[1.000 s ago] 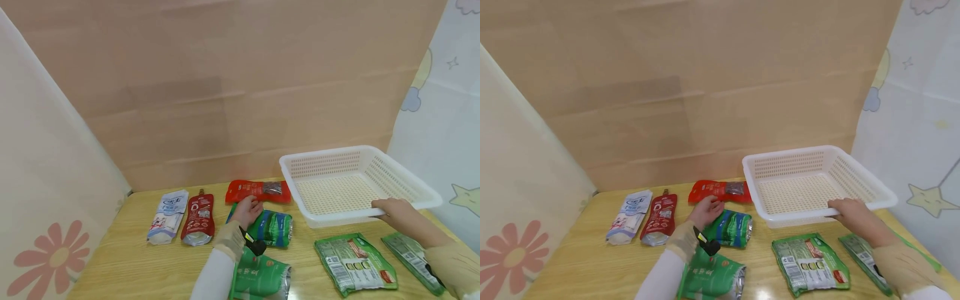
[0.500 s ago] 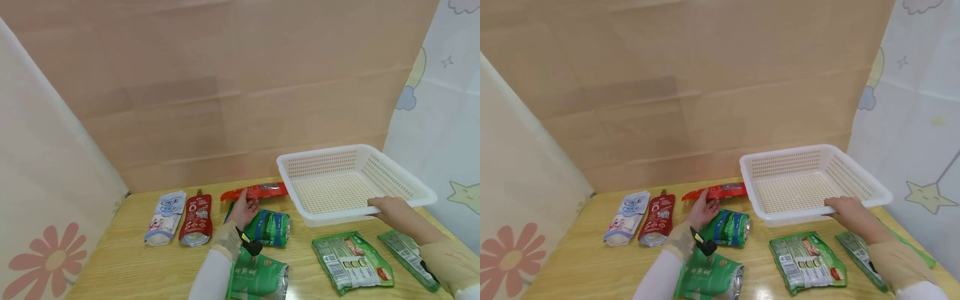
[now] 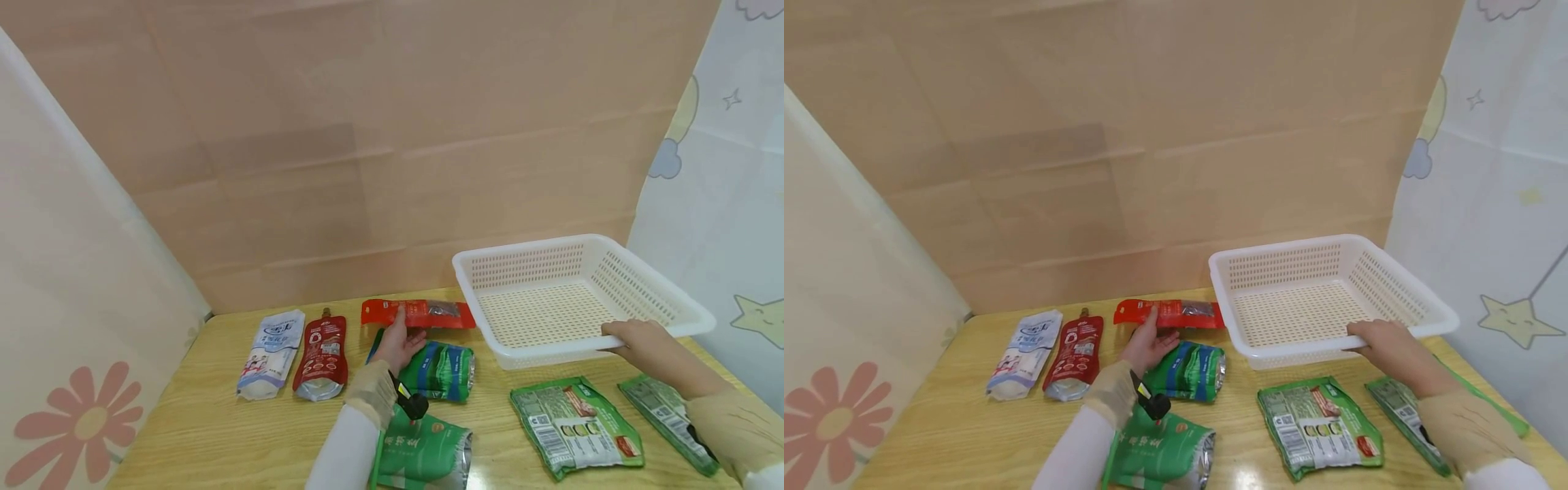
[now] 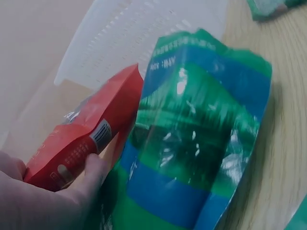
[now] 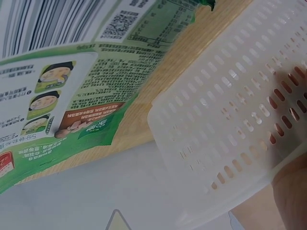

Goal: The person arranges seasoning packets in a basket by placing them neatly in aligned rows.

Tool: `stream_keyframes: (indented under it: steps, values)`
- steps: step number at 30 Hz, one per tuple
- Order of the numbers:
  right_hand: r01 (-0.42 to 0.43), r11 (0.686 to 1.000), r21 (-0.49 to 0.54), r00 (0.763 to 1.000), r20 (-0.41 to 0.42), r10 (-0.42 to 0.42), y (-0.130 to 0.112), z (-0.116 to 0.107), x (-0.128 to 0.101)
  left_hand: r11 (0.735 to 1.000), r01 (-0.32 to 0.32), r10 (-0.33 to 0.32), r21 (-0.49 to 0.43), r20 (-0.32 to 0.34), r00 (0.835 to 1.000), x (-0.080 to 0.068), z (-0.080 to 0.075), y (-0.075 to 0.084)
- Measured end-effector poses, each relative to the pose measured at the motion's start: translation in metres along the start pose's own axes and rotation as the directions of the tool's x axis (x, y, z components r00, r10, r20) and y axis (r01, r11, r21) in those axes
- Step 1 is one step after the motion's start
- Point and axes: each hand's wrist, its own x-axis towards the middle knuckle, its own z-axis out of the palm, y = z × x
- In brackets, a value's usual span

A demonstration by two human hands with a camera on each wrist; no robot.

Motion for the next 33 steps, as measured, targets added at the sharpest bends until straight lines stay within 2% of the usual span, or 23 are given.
stream_keyframes:
  steps: [3, 11, 17, 24, 33]
  values:
    - [-0.002, 1.000, 0.008, 1.000, 0.005, 0.002, 0.000, 0.001, 0.000, 0.998, -0.035, 0.036, 0.052, -0.013, 0.999, -0.003, -0.001, 0.002]
    - [0.008, 1.000, -0.009, 1.000, -0.012, -0.008, 0.000, 0.003, -0.001, 0.990, -0.130, 0.131, 0.052, -0.005, 0.991, -0.009, -0.007, 0.003]
    - [-0.027, 1.000, 0.013, 0.999, 0.048, 0.027, -0.001, -0.001, 0.000, 0.966, -0.252, 0.253, 0.051, -0.006, 0.967, -0.011, -0.012, 0.007]
    - [-0.025, 1.000, 0.008, 0.998, 0.049, 0.025, 0.000, -0.001, 0.000, 0.945, -0.324, 0.326, 0.052, -0.032, 0.945, -0.017, -0.019, 0.017]
    - [-0.036, 0.999, 0.023, 0.997, 0.070, 0.034, 0.001, -0.003, -0.001, 0.902, -0.424, 0.421, 0.081, 0.046, 0.906, -0.041, -0.022, 0.028]
